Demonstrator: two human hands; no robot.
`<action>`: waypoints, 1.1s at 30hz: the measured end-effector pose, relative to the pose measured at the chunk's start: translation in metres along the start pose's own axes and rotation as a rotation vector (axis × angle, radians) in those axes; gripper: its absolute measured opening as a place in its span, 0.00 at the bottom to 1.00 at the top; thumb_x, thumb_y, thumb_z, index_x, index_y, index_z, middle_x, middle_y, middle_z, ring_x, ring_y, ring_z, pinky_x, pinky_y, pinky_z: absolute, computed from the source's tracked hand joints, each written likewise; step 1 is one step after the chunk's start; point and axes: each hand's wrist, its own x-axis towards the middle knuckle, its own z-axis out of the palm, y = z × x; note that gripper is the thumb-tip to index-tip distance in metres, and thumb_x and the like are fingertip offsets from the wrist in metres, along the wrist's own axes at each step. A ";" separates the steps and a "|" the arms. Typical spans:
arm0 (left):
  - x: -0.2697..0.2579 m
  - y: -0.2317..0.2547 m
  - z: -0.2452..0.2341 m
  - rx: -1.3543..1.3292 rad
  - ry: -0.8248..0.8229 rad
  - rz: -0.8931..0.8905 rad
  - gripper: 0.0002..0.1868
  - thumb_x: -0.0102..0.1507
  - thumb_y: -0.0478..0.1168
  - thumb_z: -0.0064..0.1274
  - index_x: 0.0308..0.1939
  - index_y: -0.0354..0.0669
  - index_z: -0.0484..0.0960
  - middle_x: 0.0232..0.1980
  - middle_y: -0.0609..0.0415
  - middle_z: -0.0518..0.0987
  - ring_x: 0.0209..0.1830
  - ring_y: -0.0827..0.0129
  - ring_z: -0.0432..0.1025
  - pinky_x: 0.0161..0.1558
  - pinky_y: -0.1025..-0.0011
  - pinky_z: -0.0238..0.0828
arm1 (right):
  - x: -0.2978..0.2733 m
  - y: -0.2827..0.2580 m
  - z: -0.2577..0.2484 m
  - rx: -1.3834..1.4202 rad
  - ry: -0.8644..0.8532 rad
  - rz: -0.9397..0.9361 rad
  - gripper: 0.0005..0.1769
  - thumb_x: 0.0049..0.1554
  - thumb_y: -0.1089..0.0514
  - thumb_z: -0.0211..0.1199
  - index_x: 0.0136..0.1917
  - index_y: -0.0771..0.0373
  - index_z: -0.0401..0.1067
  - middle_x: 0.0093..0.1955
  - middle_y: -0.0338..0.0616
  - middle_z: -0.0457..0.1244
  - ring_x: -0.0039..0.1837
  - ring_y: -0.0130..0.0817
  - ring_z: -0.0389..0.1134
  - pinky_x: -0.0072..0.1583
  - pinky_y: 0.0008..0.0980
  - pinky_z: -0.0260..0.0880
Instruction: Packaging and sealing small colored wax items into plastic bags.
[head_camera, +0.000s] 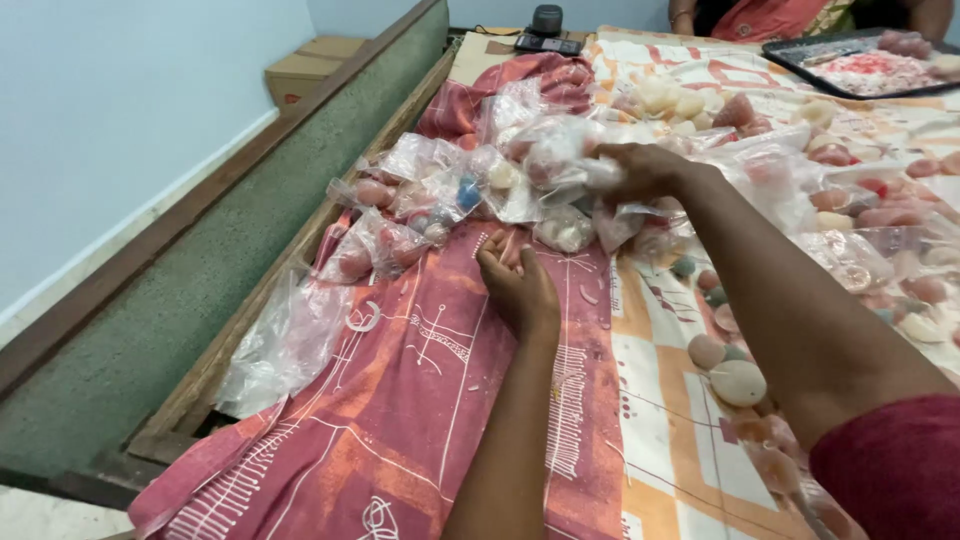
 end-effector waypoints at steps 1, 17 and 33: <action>0.001 -0.004 0.002 -0.006 -0.017 -0.005 0.19 0.64 0.38 0.49 0.59 0.41 0.71 0.61 0.45 0.76 0.57 0.59 0.77 0.59 0.64 0.73 | -0.016 0.001 -0.001 -0.005 0.002 0.018 0.50 0.48 0.35 0.74 0.78 0.46 0.59 0.65 0.55 0.67 0.65 0.49 0.68 0.66 0.45 0.66; 0.002 -0.015 0.016 -0.182 -0.026 0.083 0.22 0.69 0.41 0.46 0.65 0.35 0.68 0.67 0.40 0.76 0.66 0.57 0.74 0.64 0.65 0.70 | 0.045 -0.025 0.004 0.060 0.084 -0.078 0.67 0.34 0.28 0.79 0.80 0.40 0.52 0.77 0.63 0.50 0.77 0.65 0.51 0.73 0.59 0.54; 0.019 0.016 -0.008 0.007 0.098 0.185 0.30 0.67 0.48 0.49 0.71 0.43 0.64 0.72 0.43 0.69 0.69 0.52 0.68 0.66 0.56 0.63 | -0.007 -0.057 0.012 -0.101 0.020 -0.237 0.59 0.44 0.49 0.78 0.82 0.51 0.51 0.70 0.66 0.53 0.68 0.62 0.63 0.69 0.45 0.66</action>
